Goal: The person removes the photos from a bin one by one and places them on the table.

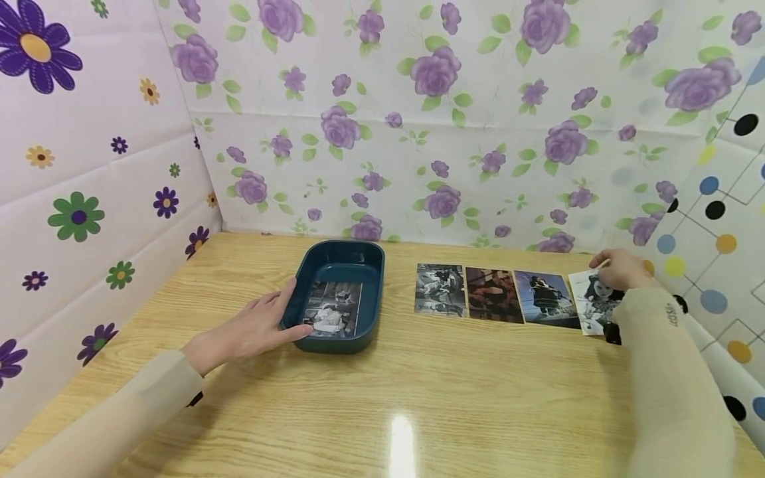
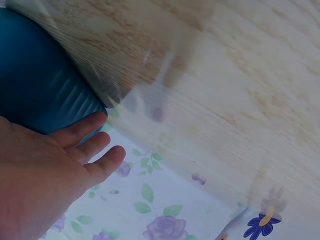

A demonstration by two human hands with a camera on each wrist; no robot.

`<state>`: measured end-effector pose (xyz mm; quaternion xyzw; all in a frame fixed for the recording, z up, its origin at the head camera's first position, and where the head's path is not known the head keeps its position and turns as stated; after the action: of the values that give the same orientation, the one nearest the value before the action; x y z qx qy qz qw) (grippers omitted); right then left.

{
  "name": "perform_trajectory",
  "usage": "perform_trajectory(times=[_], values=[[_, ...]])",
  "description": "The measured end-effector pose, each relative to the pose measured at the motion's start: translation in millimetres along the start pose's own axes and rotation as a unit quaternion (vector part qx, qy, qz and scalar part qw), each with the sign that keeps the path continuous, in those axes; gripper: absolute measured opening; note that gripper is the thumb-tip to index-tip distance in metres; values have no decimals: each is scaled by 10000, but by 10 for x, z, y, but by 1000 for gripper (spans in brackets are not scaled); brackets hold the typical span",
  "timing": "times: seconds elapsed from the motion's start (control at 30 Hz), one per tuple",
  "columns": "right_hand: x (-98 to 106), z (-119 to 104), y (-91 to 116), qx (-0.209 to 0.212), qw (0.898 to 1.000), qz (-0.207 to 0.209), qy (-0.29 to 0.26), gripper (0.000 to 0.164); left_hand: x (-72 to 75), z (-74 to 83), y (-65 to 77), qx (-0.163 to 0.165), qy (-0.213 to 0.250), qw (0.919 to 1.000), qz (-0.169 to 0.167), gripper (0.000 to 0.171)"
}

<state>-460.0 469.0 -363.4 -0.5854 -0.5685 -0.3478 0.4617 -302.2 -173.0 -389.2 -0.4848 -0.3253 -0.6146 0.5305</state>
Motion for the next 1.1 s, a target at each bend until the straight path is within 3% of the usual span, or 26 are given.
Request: perform_trajectory(times=[0.2,0.37,0.6,0.83,1.0,1.1], values=[[-110,26,1,-401,9976,406,401,31,2,9,13,3,28,10000,10,111],[-181,24,11,-491,9965,538,404,28,6,2,23,19,26,10000,20,111],[-247,145,8,-347,9956,679,536,24,-8,15,7,-12,52,10000,18,111],[-346,190,31,-718,9942,571,559,23,-9,7,3,3,31,10000,17,112],[-313,56,5,-626,9955,439,565,24,-1,-5,10,10,24,10000,-2,111],[-219,-180,-78,-214,9978,551,283,29,12,9,7,-9,35,10000,-11,111]])
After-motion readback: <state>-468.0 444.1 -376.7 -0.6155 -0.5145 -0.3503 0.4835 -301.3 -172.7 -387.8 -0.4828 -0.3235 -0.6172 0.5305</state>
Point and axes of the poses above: each hand's wrist, its own y-axis away from the middle knuckle, its own x-axis out of the back of the hand, z = x × y, the point moved 6 cm from there along -y, towards the middle knuckle, and after that the axes turned 12 degrees about z, right-handed, at the moved point
